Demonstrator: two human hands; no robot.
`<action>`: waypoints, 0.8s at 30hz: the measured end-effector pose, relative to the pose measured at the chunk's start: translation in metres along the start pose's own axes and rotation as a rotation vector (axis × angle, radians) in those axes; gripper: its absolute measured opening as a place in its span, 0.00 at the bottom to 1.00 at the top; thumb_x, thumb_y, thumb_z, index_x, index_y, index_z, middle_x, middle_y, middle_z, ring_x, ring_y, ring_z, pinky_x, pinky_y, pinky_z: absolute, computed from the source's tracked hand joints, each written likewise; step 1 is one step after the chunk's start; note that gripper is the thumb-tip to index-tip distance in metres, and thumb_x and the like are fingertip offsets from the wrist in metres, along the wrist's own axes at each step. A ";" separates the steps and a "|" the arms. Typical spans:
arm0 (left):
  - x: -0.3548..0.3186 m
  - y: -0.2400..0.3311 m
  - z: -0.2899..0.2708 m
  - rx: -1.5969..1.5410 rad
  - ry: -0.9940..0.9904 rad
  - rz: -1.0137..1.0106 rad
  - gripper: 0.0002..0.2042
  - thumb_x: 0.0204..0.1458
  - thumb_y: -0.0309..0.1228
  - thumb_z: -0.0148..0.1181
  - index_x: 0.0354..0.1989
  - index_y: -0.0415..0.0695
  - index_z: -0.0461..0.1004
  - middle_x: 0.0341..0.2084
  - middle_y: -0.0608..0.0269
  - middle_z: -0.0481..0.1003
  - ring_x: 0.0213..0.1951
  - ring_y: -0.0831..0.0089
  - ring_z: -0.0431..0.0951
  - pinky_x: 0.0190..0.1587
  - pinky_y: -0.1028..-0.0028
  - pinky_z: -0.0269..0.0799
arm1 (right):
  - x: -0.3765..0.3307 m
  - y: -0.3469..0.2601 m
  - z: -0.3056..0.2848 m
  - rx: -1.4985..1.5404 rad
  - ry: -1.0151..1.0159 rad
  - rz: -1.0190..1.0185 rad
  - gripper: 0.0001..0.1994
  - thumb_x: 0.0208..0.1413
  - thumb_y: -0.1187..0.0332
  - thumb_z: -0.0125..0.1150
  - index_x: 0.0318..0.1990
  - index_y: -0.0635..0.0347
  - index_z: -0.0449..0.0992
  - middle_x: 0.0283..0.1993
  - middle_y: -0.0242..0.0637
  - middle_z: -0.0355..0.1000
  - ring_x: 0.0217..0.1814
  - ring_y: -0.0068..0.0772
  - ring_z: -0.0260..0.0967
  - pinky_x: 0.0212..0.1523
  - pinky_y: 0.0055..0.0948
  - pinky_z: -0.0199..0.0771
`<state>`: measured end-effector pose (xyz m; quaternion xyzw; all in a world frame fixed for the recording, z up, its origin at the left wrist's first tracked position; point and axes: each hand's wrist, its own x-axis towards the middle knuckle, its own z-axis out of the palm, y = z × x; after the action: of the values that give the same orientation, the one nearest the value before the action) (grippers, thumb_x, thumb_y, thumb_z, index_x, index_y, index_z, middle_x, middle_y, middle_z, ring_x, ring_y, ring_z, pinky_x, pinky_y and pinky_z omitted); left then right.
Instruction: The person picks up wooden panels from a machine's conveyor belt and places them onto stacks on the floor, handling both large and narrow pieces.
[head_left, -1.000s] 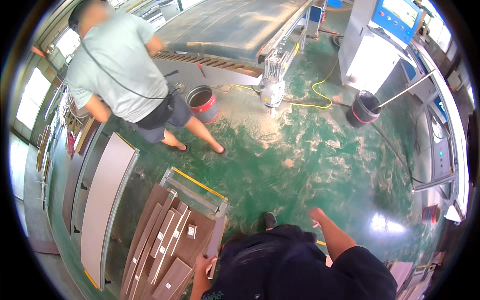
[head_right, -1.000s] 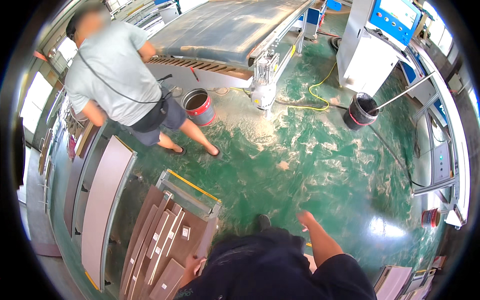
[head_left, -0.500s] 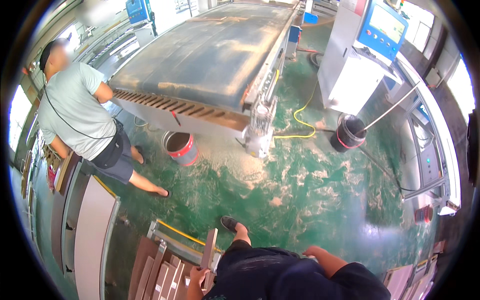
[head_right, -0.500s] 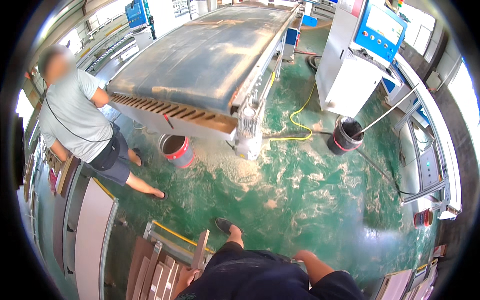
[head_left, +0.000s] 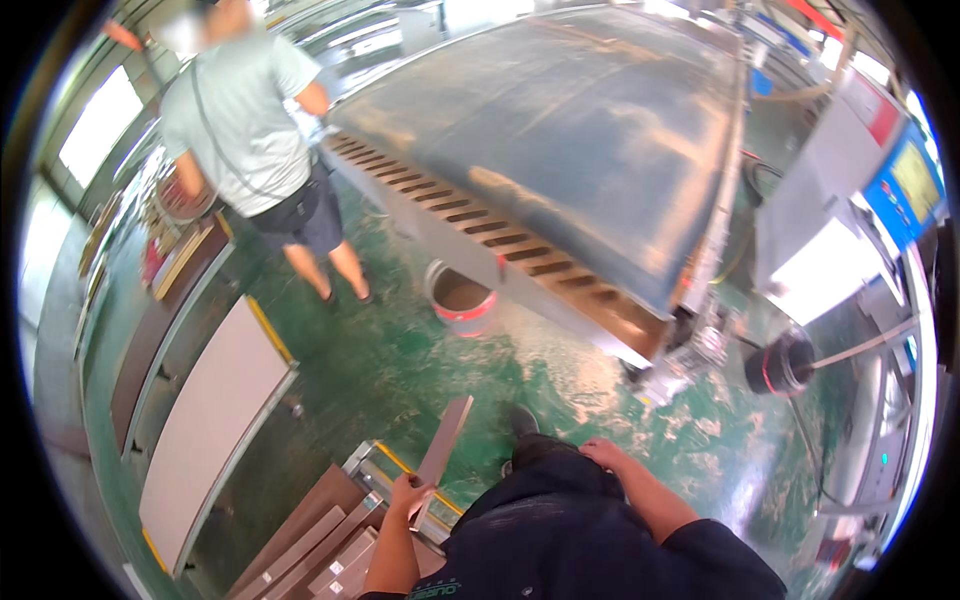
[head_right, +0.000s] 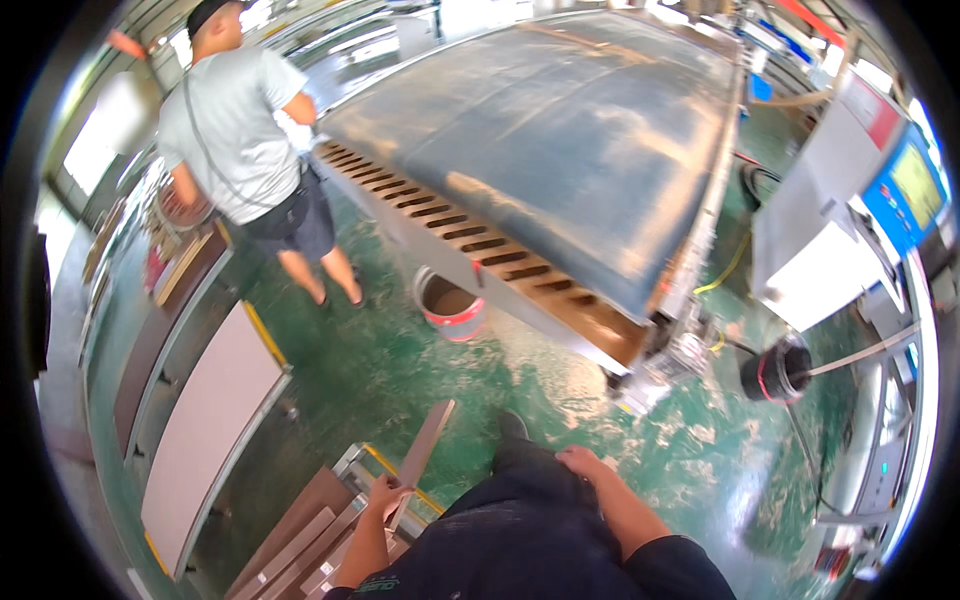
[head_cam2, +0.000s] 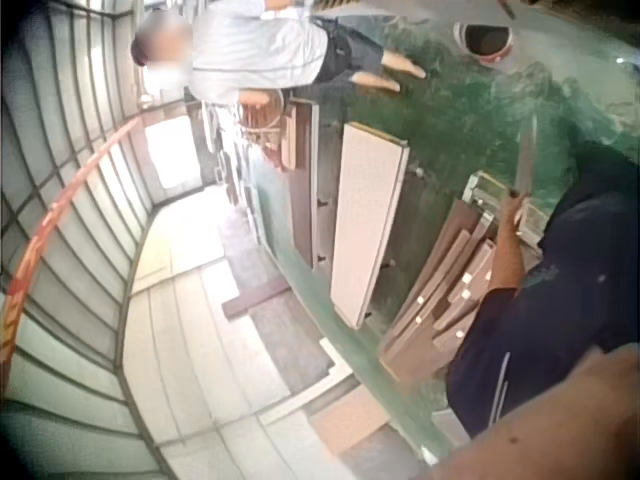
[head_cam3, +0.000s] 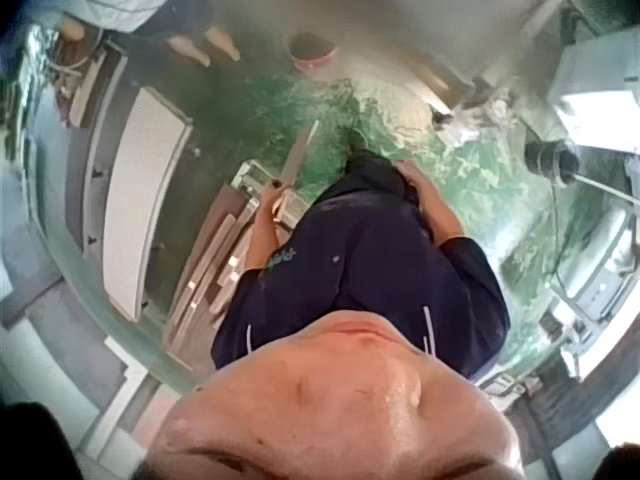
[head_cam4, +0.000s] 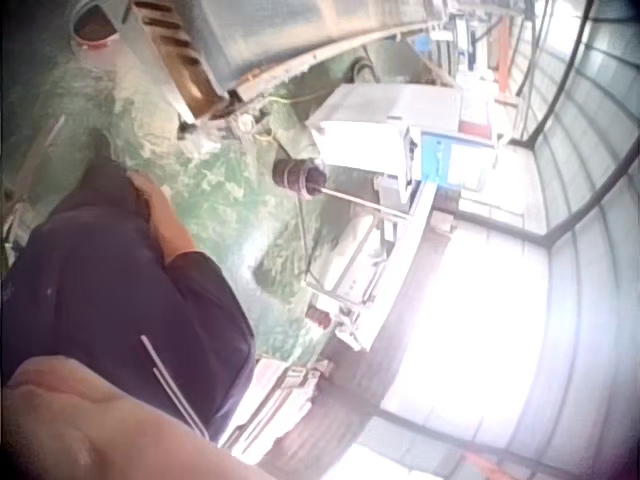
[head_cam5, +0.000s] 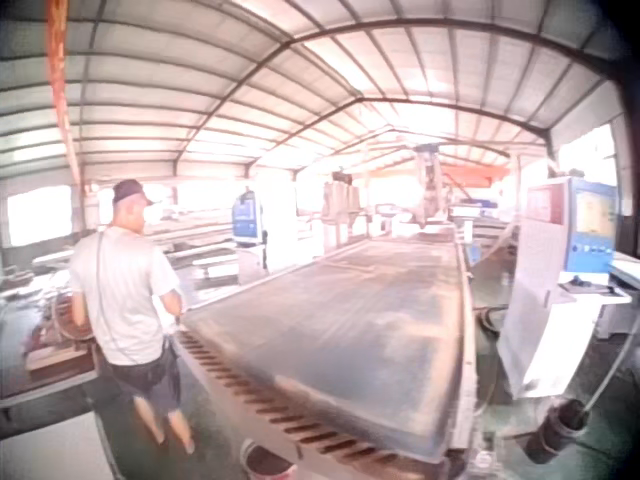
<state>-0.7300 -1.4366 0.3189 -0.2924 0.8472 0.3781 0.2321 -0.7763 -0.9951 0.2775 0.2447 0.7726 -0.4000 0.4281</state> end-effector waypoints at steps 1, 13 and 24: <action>0.000 0.007 -0.007 -0.032 -0.001 -0.064 0.28 0.28 0.38 0.71 0.38 0.33 0.70 0.34 0.49 0.74 0.35 0.63 0.75 0.38 0.67 0.70 | 0.035 -0.001 0.006 -0.102 0.048 -0.209 0.19 0.45 0.55 0.58 0.41 0.58 0.77 0.38 0.44 0.75 0.43 0.40 0.71 0.41 0.34 0.71; 0.003 -0.016 -0.090 -0.383 0.358 -0.432 0.23 0.29 0.33 0.69 0.35 0.35 0.70 0.31 0.53 0.73 0.34 0.64 0.74 0.38 0.70 0.69 | 0.141 -0.346 0.043 -0.692 -0.196 -0.638 0.23 0.48 0.53 0.52 0.43 0.63 0.73 0.47 0.53 0.68 0.51 0.52 0.65 0.50 0.42 0.65; 0.197 0.037 -0.231 -0.492 0.371 -0.115 0.19 0.31 0.26 0.67 0.32 0.36 0.67 0.26 0.63 0.66 0.29 0.74 0.68 0.32 0.74 0.67 | 0.154 -0.559 0.133 -0.663 -0.245 -0.805 0.23 0.48 0.53 0.50 0.47 0.61 0.70 0.45 0.48 0.71 0.49 0.52 0.67 0.48 0.44 0.66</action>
<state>-0.9363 -1.6591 0.3566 -0.4512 0.7402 0.4982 0.0167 -1.1963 -1.4131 0.3322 -0.2678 0.8345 -0.2925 0.3824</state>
